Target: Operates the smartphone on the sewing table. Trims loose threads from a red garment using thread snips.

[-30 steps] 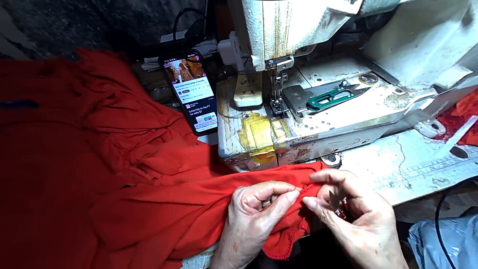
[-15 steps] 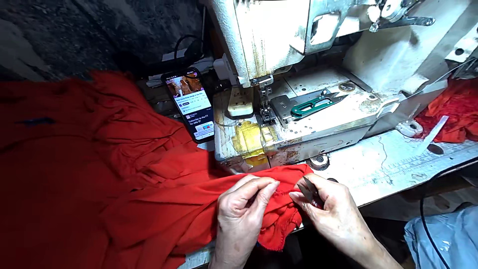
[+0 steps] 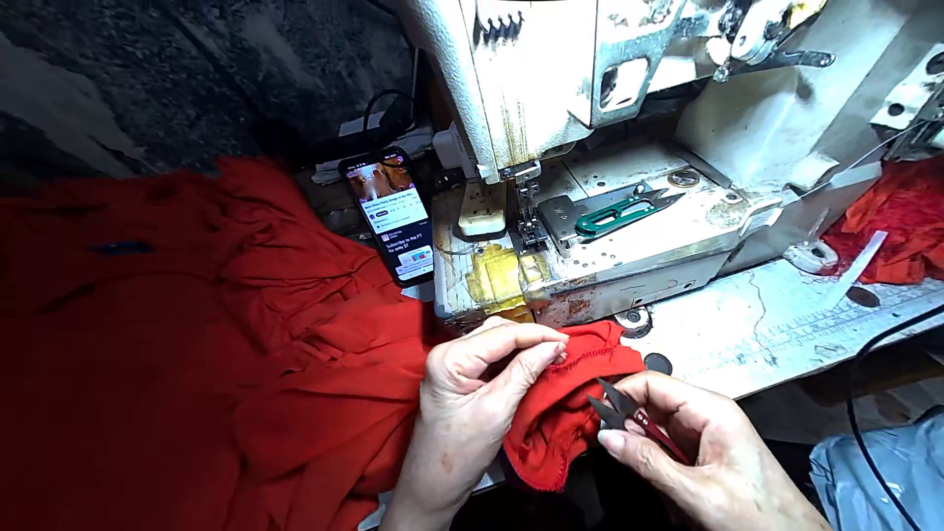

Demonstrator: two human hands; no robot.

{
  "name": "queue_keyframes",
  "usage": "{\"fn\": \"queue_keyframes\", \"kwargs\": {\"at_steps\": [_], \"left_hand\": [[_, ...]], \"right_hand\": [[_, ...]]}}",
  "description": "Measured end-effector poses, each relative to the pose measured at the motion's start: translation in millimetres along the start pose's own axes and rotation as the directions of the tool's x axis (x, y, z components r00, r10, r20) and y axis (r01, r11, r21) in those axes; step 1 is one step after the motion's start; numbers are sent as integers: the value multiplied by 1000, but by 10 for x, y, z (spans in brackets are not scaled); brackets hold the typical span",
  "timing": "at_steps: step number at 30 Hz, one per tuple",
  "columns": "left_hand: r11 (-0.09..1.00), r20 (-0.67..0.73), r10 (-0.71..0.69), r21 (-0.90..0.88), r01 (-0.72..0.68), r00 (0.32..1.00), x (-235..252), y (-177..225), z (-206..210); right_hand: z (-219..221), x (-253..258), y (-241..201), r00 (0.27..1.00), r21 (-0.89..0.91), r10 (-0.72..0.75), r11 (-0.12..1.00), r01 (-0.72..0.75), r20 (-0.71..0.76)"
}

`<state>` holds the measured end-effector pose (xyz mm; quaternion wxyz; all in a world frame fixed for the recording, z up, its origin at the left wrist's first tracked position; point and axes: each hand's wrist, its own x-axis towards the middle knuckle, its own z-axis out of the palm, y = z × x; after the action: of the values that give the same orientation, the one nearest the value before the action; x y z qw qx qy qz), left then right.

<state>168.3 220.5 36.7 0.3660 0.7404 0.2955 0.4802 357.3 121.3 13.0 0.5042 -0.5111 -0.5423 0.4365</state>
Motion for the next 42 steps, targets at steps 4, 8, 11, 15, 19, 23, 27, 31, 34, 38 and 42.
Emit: {"fn": "queue_keyframes", "kwargs": {"at_steps": [4, 8, 11, 15, 19, 23, 27, 31, 34, 38, 42], "left_hand": [[998, 20, -3, 60, 2, 1000, 2, -28, -11], [997, 33, -74, 7, 74, 997, 8, 68, -1], [998, 3, -28, 61, 28, 1000, 2, 15, 1], [995, 10, 27, 98, -28, 1000, 27, -77, -20], [993, 36, 28, 114, -32, 999, 34, -68, -4], [996, 53, 75, 41, -77, 996, 63, -50, 7], [987, -81, 99, -115, -108, 992, 41, 32, -28], [997, 98, 67, 32, -71, 993, -207, 397, 208], [976, 196, 64, 191, -102, 979, -377, 412, 704], [924, 77, 130, 352, -149, 989, -212, 190, 1150], [931, 254, 124, 304, -201, 959, -156, 241, 1320]], "right_hand": [[63, 67, -48, 1000, -78, -11, 997, 11, 0], [116, 157, -80, 999, -117, -28, 993, 31, 32], [131, 200, -96, 999, -109, -13, 994, 17, 41], [147, 260, -118, 997, -63, 58, 997, -55, 49], [170, 286, -162, 995, -47, 72, 997, -68, 74], [181, 302, -104, 997, -18, 11, 1000, -9, 82], [99, 251, 34, 995, -13, -22, 1000, 21, -94], [-239, 233, 49, 928, 3, 16, 1000, -16, -371], [-476, 222, -17, 857, -75, 32, 994, -82, -514], [-790, 143, 235, 828, -366, -195, 931, -13, -526], [-942, 127, 376, 835, -251, -159, 968, 26, -527]]}}
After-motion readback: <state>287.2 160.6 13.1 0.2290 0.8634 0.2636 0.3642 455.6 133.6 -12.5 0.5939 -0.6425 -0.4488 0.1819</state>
